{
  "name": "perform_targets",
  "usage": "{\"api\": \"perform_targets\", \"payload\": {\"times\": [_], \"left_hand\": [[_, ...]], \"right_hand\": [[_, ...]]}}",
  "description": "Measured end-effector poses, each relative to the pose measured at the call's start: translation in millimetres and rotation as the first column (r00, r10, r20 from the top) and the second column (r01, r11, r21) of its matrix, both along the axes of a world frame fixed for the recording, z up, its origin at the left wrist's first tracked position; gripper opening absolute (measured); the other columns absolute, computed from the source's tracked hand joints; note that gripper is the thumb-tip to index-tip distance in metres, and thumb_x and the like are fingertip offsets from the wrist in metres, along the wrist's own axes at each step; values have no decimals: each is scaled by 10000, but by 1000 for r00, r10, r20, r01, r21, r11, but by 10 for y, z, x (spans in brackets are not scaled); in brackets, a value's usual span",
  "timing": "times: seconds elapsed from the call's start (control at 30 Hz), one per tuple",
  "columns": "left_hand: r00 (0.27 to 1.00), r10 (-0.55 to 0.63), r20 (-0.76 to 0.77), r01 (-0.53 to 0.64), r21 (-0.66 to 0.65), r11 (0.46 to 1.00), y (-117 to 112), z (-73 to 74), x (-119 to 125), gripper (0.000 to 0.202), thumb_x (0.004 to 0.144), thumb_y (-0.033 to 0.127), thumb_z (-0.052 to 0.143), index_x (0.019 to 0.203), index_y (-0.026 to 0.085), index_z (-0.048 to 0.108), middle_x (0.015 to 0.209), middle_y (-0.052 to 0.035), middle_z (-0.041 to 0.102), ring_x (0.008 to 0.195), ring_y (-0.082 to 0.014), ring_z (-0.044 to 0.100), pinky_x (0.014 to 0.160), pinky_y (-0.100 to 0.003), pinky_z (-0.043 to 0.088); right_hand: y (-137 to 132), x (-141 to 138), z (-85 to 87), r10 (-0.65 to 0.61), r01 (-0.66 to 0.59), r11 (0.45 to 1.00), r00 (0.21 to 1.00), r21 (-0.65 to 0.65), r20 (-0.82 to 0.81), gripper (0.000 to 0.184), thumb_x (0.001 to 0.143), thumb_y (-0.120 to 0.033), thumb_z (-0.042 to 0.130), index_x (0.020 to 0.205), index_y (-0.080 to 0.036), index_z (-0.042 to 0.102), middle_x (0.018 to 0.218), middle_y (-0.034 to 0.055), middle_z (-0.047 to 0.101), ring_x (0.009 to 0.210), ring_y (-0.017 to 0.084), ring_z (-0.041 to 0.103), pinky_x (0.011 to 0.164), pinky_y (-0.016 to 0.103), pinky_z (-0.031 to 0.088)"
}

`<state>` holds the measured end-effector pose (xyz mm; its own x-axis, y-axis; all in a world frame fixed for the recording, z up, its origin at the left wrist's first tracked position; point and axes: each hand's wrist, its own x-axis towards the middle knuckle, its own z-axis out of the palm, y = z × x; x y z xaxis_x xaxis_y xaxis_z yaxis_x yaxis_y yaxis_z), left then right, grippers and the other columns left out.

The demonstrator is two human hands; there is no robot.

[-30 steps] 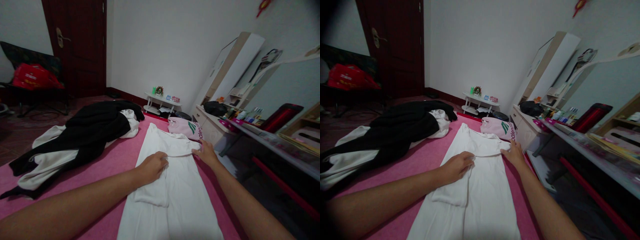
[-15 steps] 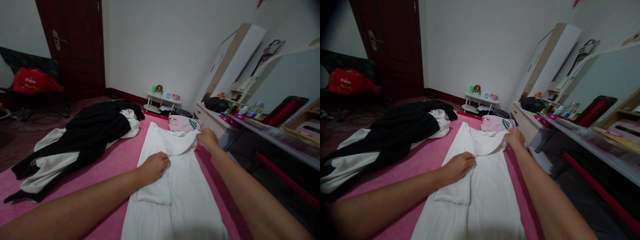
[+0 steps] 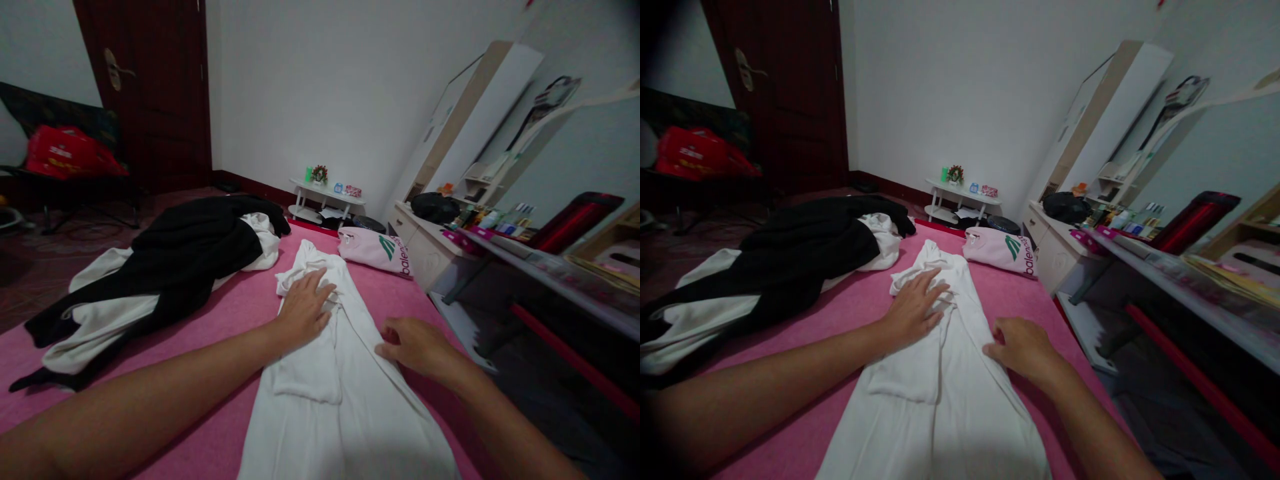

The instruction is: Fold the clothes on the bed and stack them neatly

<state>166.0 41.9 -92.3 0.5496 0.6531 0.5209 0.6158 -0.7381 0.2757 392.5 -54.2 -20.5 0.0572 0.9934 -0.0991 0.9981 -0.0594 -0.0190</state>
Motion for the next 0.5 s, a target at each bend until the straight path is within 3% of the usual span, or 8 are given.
{"api": "perform_targets", "payload": {"times": [0.07, 0.13, 0.23, 0.3, 0.4, 0.5], "left_hand": [[987, 147, -67, -150, -36, 988, 98, 58, 11, 693, 755, 357, 666, 1383, 242, 395, 1551, -123, 201, 1400, -338, 221, 1100, -500, 249], [953, 269, -139, -283, -97, 954, 222, 122, -1, 834, 715, 460, 689, 1424, 212, 326, 1544, -173, 200, 1391, -366, 234, 1076, -503, 265], [907, 348, -238, -393, -179, 902, 440, 232, -87, 941, 673, 589, 671, 1423, 154, 306, 1426, -227, 396, 1292, -369, 398, 992, -464, 359], [889, 329, -318, -416, -260, 871, 597, 300, -183, 918, 629, 649, 665, 1345, 133, 411, 1282, -217, 541, 1158, -355, 525, 903, -418, 419], [885, 217, -412, -391, -405, 826, 816, 357, -341, 728, 576, 686, 672, 1041, 129, 614, 1058, -174, 659, 960, -319, 621, 757, -334, 450], [952, 91, -291, -249, -571, 782, 923, 364, -432, 490, 589, 558, 725, 833, 140, 648, 855, -102, 689, 810, -257, 640, 654, -278, 436]], "right_hand": [[-187, 35, -33, -29, 38, 990, 997, -139, 67, 293, 670, -469, 686, 741, -184, 687, 766, 70, 694, 673, 208, 616, 571, 274, 334], [-345, 8, -29, -12, 19, 979, 999, -204, 39, 311, 654, -480, 696, 776, -194, 704, 806, 72, 707, 714, 222, 631, 585, 274, 330], [-474, -23, -26, 16, -26, 974, 999, -227, -47, 289, 667, -432, 692, 862, -220, 721, 899, 69, 722, 804, 239, 650, 640, 280, 361], [-499, -4, -49, 20, -38, 975, 996, -219, -84, 277, 680, -413, 684, 878, -223, 721, 925, 71, 722, 831, 241, 653, 677, 284, 380], [-499, 26, -88, 13, -29, 978, 997, -205, -77, 288, 688, -419, 682, 887, -213, 718, 940, 85, 716, 863, 250, 651, 706, 291, 386], [-450, -15, -68, -28, 29, 984, 1000, -173, 6, 273, 703, -447, 677, 813, -198, 705, 869, 90, 709, 814, 255, 645, 654, 296, 357]]}}
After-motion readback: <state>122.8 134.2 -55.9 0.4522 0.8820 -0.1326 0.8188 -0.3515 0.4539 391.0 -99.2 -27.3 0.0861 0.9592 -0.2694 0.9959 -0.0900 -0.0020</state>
